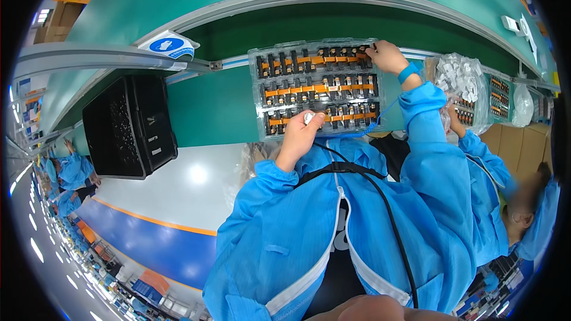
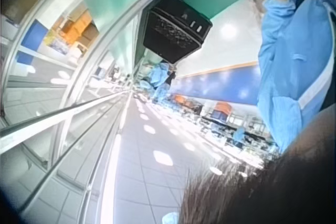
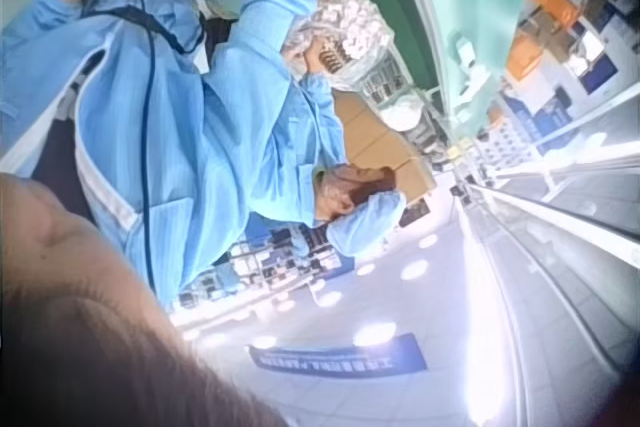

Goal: Assembling small electronic components into a grid tray at an industrial workstation.

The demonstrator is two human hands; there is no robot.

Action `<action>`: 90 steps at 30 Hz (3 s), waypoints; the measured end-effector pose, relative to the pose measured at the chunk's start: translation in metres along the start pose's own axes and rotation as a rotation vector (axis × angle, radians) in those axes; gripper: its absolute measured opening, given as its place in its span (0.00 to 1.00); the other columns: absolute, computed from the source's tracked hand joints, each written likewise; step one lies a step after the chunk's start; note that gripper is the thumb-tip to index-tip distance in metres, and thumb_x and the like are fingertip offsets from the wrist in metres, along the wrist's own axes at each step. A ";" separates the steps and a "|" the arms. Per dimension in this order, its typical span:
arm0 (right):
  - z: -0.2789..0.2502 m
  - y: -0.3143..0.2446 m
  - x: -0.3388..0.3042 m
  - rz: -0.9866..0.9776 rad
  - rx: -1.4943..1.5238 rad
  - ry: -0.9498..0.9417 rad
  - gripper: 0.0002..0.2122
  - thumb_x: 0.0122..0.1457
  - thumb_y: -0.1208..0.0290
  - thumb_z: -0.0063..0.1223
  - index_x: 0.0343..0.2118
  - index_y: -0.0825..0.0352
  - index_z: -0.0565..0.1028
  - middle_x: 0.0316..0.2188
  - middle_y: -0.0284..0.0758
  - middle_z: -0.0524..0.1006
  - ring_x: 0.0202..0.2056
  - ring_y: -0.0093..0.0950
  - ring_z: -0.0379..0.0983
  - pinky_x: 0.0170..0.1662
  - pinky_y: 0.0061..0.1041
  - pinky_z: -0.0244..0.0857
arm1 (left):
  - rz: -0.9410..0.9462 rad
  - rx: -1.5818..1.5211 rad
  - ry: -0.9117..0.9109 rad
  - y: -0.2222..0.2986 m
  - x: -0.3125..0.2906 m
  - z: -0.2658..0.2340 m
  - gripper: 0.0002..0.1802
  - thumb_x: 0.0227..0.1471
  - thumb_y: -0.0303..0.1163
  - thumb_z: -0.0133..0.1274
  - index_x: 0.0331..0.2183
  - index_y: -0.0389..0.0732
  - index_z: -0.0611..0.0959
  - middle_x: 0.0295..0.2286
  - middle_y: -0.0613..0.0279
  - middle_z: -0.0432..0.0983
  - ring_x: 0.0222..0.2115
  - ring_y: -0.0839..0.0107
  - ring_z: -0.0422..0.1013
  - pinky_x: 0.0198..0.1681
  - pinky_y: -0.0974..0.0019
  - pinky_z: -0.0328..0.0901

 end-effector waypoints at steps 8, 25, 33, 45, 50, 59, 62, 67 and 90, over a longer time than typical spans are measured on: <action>-0.015 -0.024 -0.004 0.016 -0.367 0.021 0.15 0.59 0.59 0.53 0.37 0.68 0.80 0.35 0.47 0.80 0.38 0.48 0.77 0.43 0.45 0.71 | -0.060 -0.120 0.022 -0.007 0.002 -0.018 0.20 0.59 0.46 0.55 0.25 0.40 0.80 0.15 0.75 0.66 0.17 0.85 0.59 0.19 0.75 0.53; -0.001 -0.034 -0.013 -0.018 0.128 0.206 0.16 0.54 0.57 0.61 0.34 0.66 0.76 0.30 0.44 0.80 0.34 0.45 0.78 0.37 0.39 0.71 | -0.075 -0.178 0.058 -0.013 0.007 -0.034 0.18 0.61 0.42 0.54 0.25 0.39 0.79 0.15 0.75 0.64 0.16 0.85 0.57 0.18 0.76 0.51; 0.013 -0.036 -0.085 0.119 1.795 0.410 0.18 0.65 0.66 0.39 0.54 0.69 0.70 0.24 0.33 0.76 0.15 0.17 0.56 0.20 0.18 0.53 | -0.131 -0.276 0.153 -0.015 -0.002 -0.032 0.18 0.63 0.43 0.49 0.26 0.40 0.76 0.18 0.71 0.66 0.13 0.83 0.58 0.14 0.77 0.51; 0.057 -0.096 -0.169 0.003 1.340 -0.046 0.15 0.60 0.78 0.45 0.51 0.65 0.71 0.27 0.32 0.76 0.22 0.22 0.69 0.25 0.19 0.62 | -0.115 -0.955 0.013 0.017 0.036 -0.014 0.14 0.52 0.39 0.39 0.21 0.42 0.70 0.13 0.63 0.60 0.12 0.70 0.57 0.14 0.68 0.50; 0.059 -0.147 -0.178 -0.576 0.615 0.104 0.29 0.51 0.72 0.67 0.56 0.67 0.70 0.29 0.36 0.78 0.21 0.23 0.69 0.29 0.24 0.66 | -0.209 -0.996 0.156 0.016 0.039 0.014 0.12 0.46 0.36 0.44 0.22 0.39 0.75 0.17 0.58 0.70 0.12 0.70 0.62 0.11 0.69 0.55; 0.095 -0.150 -0.182 -0.424 0.932 -0.160 0.11 0.63 0.72 0.53 0.48 0.66 0.75 0.27 0.29 0.76 0.23 0.21 0.71 0.28 0.20 0.65 | 0.085 -1.210 0.373 -0.006 -0.027 -0.049 0.09 0.45 0.35 0.46 0.21 0.41 0.74 0.15 0.59 0.67 0.11 0.67 0.61 0.10 0.65 0.54; 0.088 -0.168 -0.175 -0.104 1.166 -0.538 0.09 0.68 0.67 0.47 0.42 0.68 0.74 0.20 0.26 0.67 0.19 0.13 0.60 0.20 0.15 0.50 | 0.309 -1.303 0.580 -0.031 -0.067 -0.151 0.08 0.45 0.35 0.43 0.22 0.44 0.74 0.17 0.59 0.69 0.10 0.67 0.60 0.10 0.64 0.55; 0.085 -0.209 -0.162 0.111 1.503 -0.718 0.11 0.71 0.65 0.40 0.45 0.66 0.71 0.22 0.29 0.64 0.17 0.17 0.56 0.20 0.20 0.51 | 0.072 -0.989 0.965 -0.109 -0.157 -0.209 0.10 0.48 0.36 0.40 0.23 0.42 0.72 0.15 0.63 0.62 0.13 0.71 0.58 0.14 0.67 0.49; 0.219 -0.443 -0.161 0.082 0.734 -0.981 0.08 0.66 0.67 0.49 0.44 0.62 0.70 0.20 0.26 0.61 0.16 0.16 0.55 0.18 0.18 0.48 | -0.920 0.084 1.122 -0.543 -0.302 -0.264 0.29 0.55 0.46 0.49 0.58 0.52 0.71 0.55 0.41 0.66 0.57 0.40 0.59 0.60 0.46 0.57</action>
Point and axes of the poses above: each hand's wrist, its own x-axis towards the middle knuckle, its own z-axis out of the palm, y = z × x, the point moved 3 cm from there along x, towards the middle knuckle
